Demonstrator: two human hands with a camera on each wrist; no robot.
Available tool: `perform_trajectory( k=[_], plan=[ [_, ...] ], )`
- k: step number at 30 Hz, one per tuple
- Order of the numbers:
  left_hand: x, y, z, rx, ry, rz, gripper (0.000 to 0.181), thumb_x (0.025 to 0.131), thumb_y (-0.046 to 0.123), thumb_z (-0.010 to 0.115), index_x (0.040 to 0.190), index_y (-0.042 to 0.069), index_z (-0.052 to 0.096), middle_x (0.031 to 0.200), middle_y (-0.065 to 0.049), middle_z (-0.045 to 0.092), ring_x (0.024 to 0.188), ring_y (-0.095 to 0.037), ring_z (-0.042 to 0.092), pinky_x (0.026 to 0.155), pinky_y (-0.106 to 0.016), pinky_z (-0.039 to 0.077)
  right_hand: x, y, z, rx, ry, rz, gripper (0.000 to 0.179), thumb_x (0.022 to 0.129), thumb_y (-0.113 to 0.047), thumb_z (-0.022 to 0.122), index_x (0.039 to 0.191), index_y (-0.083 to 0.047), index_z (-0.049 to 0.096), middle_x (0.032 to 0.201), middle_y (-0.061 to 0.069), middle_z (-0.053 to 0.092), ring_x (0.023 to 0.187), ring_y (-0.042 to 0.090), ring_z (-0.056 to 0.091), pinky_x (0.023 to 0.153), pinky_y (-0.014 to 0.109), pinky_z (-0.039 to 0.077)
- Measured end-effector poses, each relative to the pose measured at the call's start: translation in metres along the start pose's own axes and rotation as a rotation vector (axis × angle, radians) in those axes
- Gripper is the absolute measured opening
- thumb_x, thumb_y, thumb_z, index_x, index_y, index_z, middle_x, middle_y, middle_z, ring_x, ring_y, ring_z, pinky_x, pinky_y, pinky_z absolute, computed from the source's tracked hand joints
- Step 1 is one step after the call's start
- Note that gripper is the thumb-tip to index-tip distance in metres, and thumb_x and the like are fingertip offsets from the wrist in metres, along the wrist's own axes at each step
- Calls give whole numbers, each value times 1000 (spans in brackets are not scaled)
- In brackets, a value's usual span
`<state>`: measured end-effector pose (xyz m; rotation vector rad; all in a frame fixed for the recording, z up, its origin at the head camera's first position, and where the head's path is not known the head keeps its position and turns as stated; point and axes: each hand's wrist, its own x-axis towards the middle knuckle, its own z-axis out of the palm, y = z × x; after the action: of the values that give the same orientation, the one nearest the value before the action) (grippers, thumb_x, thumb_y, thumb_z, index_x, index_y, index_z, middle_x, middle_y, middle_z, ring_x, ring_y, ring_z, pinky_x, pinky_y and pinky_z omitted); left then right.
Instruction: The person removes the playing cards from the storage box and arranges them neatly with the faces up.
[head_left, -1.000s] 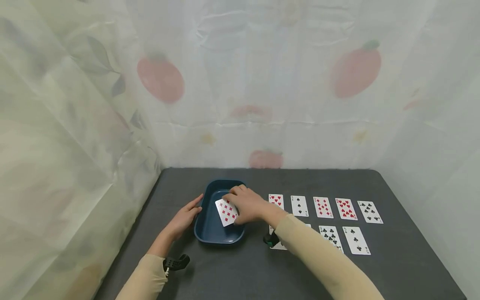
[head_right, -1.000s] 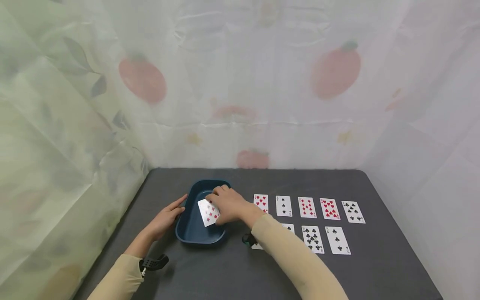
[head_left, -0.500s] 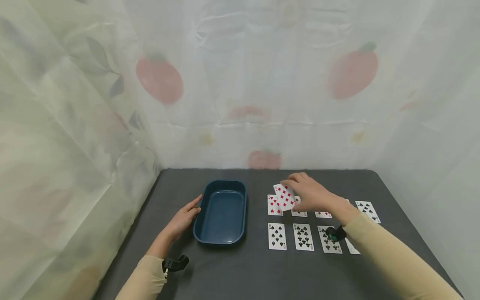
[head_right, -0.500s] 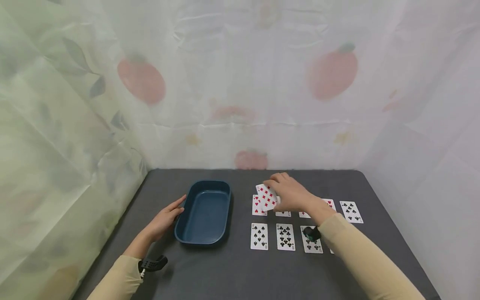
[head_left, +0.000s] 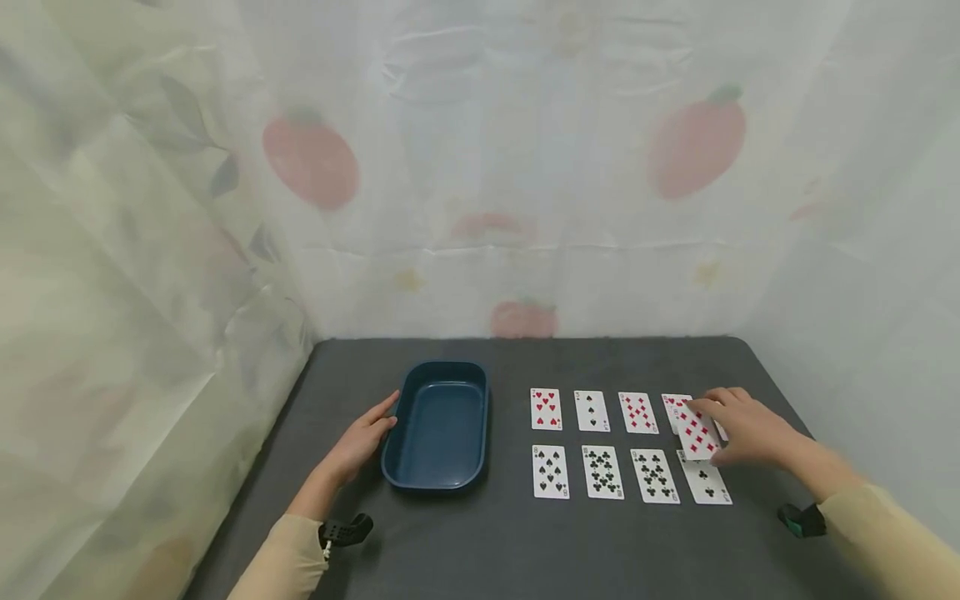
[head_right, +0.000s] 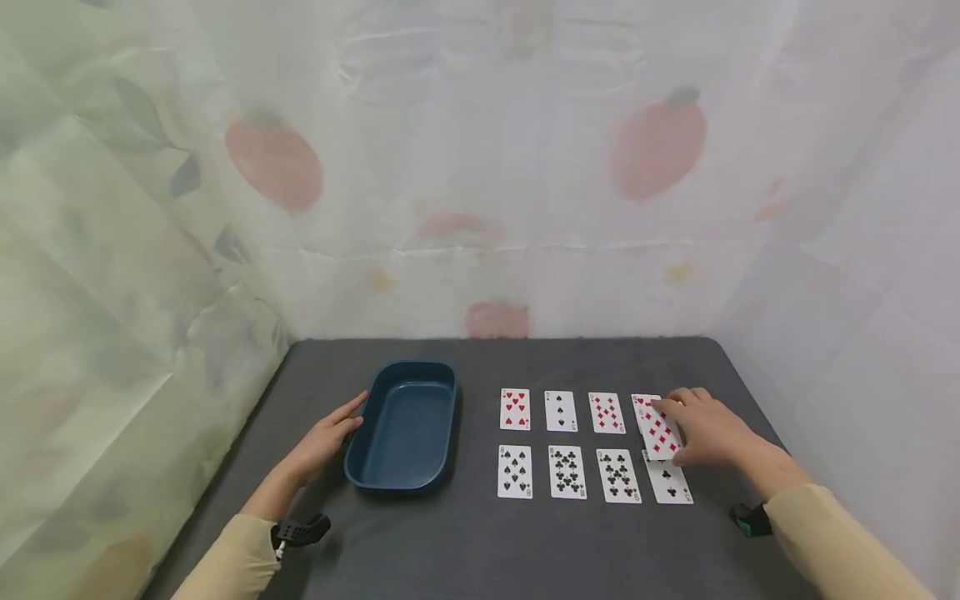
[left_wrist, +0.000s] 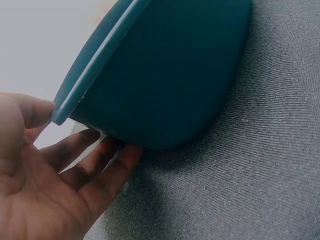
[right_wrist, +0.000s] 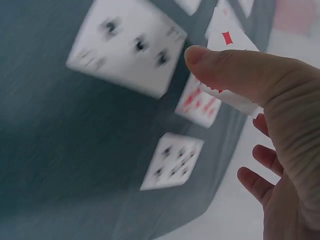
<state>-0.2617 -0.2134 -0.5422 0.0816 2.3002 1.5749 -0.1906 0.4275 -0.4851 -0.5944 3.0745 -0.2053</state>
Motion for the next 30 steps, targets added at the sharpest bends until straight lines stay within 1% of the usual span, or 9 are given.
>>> perform_trajectory(
  k=[3,7,13,18,25,30],
  plan=[
    [0,0,0,-1,-7,2,56,112,29,43,164,32,24,170,-12,12,150,-46,22,114,-67,24,-17,17,5,-8,-37,40,80,62,-29,96,132,-7,65,128,20,58,117,46,49,90,64,46],
    [0,-1,0,-2,-12,0,57,111,31,42,165,32,23,170,-12,12,150,-46,22,113,-68,26,-36,37,12,-19,-80,65,81,58,-30,97,129,-6,67,124,21,59,112,47,51,85,65,47],
    [0,-2,-1,-4,-14,-3,57,111,32,43,164,34,23,170,-12,12,150,-46,22,113,-69,25,-57,52,19,-31,-91,65,80,52,-25,96,125,-6,69,120,18,62,109,47,53,82,65,47],
    [0,-2,-1,-1,-14,0,56,111,31,42,164,33,24,170,-12,11,150,-45,21,114,-68,24,-64,54,19,-28,-114,77,77,51,-23,94,122,-7,70,119,17,63,108,46,54,83,65,47],
    [0,-2,0,1,-16,5,56,111,32,42,164,33,23,171,-11,10,151,-44,20,115,-68,21,-66,50,17,6,-176,130,77,55,-22,93,126,-6,68,123,19,61,112,49,51,83,67,46],
    [-1,-1,-1,3,-19,0,56,111,33,42,164,34,23,171,-11,10,151,-45,19,114,-69,22,-67,49,19,7,-176,134,75,55,-19,91,125,-7,68,123,18,61,111,47,52,82,64,47]
  ],
)
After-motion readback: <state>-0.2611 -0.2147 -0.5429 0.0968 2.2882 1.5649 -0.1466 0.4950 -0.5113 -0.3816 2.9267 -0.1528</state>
